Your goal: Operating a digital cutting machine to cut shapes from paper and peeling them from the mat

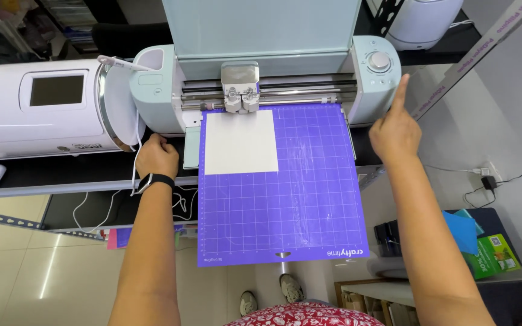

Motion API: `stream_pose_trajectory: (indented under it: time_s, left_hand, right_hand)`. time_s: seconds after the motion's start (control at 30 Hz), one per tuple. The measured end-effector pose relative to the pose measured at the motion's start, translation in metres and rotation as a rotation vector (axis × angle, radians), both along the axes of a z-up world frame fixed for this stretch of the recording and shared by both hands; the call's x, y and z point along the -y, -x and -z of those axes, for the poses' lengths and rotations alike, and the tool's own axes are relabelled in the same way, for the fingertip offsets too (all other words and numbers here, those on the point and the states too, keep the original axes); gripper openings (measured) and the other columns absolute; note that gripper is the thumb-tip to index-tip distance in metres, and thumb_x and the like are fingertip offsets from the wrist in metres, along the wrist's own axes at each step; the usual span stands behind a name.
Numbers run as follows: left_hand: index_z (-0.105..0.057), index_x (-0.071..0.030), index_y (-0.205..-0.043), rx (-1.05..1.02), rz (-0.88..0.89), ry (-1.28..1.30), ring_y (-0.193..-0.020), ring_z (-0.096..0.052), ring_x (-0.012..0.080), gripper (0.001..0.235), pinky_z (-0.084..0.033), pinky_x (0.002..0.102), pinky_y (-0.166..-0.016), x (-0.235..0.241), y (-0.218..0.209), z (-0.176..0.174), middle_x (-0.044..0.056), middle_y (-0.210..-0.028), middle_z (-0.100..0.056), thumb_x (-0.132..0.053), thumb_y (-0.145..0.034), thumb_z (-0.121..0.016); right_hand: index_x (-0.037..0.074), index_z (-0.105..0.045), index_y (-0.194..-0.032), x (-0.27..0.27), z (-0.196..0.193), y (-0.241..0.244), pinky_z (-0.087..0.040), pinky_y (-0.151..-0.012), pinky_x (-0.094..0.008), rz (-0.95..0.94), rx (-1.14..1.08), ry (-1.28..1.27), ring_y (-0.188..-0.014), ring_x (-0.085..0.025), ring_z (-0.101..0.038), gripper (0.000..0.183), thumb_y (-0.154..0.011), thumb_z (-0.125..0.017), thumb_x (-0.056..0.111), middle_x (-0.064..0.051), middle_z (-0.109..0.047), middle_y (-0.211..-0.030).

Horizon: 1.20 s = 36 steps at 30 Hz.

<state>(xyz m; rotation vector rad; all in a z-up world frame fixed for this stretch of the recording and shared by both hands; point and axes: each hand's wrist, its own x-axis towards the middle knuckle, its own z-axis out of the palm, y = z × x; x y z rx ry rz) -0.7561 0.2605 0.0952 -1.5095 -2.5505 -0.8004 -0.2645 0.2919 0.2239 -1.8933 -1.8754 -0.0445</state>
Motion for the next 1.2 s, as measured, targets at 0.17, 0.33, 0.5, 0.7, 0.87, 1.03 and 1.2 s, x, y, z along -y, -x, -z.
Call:
stream_pose_trajectory:
  time_s: [0.17,0.33,0.5,0.7,0.87,1.03,1.2]
  left_hand:
    - [-0.065,-0.013,-0.101,0.003,-0.005,0.0,-0.095,-0.072,0.0316,0.013,-0.056,0.047,-0.086,-0.002,0.002,0.003,0.009,-0.092,-0.071,-0.02,-0.095,-0.056]
    - [-0.066,-0.013,-0.101,0.013,-0.009,0.012,-0.095,-0.072,0.0316,0.014,-0.056,0.047,-0.087,-0.001,0.0,0.0,0.009,-0.091,-0.071,-0.019,-0.095,-0.055]
    - [-0.066,-0.011,-0.101,0.021,-0.009,0.01,-0.096,-0.072,0.0324,0.014,-0.056,0.048,-0.087,0.001,-0.002,-0.004,0.01,-0.091,-0.071,-0.019,-0.096,-0.055]
    - [-0.066,-0.012,-0.102,0.024,-0.011,0.017,-0.095,-0.072,0.0308,0.014,-0.056,0.046,-0.088,0.001,-0.003,-0.006,0.009,-0.092,-0.071,-0.019,-0.095,-0.055]
    - [-0.066,-0.011,-0.102,0.04,-0.007,0.014,-0.096,-0.072,0.0321,0.015,-0.056,0.047,-0.088,0.003,-0.005,-0.008,0.01,-0.093,-0.072,-0.018,-0.095,-0.055]
    - [-0.067,-0.011,-0.102,0.052,-0.01,0.022,-0.098,-0.071,0.0324,0.016,-0.055,0.048,-0.089,0.001,-0.003,-0.007,0.01,-0.094,-0.072,-0.018,-0.095,-0.054]
    - [-0.066,-0.012,-0.101,0.045,-0.016,0.003,-0.097,-0.072,0.0321,0.015,-0.056,0.047,-0.088,-0.004,0.001,0.004,0.01,-0.093,-0.071,-0.019,-0.095,-0.054]
  right_hand:
    - [0.005,0.003,-0.168,-0.003,0.013,0.004,-0.052,-0.076,-0.056,0.002,-0.001,0.029,-0.092,-0.049,-0.071,0.088,-0.097,-0.049,0.003,-0.029,-0.071,-0.095]
    - [0.007,0.008,-0.167,-0.009,0.016,0.0,-0.053,-0.075,-0.055,0.005,-0.02,0.002,-0.089,-0.047,-0.072,0.091,-0.097,-0.05,0.003,-0.026,-0.07,-0.092]
    - [0.009,-0.013,-0.17,-0.012,0.005,0.005,-0.054,-0.069,-0.054,-0.067,0.098,0.064,-0.086,-0.045,-0.073,0.085,-0.094,-0.052,0.005,-0.024,-0.072,-0.089]
    - [0.013,-0.011,-0.169,-0.01,0.005,0.008,-0.053,-0.082,-0.058,-0.078,-0.025,0.086,-0.099,-0.051,-0.07,0.088,-0.094,-0.055,0.006,-0.03,-0.072,-0.099]
    - [0.017,-0.016,-0.168,-0.019,0.008,-0.002,-0.052,-0.086,-0.06,-0.078,-0.013,0.077,-0.102,-0.052,-0.069,0.087,-0.093,-0.058,0.009,-0.031,-0.072,-0.101]
    - [0.009,-0.031,-0.166,-0.015,-0.012,-0.015,-0.051,-0.088,-0.059,-0.077,-0.013,0.103,-0.102,-0.049,-0.07,0.082,-0.09,-0.062,0.014,-0.023,-0.075,-0.095]
    - [0.003,-0.022,-0.165,-0.053,0.059,-0.065,-0.053,-0.091,-0.059,0.173,0.035,0.106,-0.118,-0.043,-0.065,0.083,-0.098,-0.065,0.029,-0.03,-0.067,-0.129]
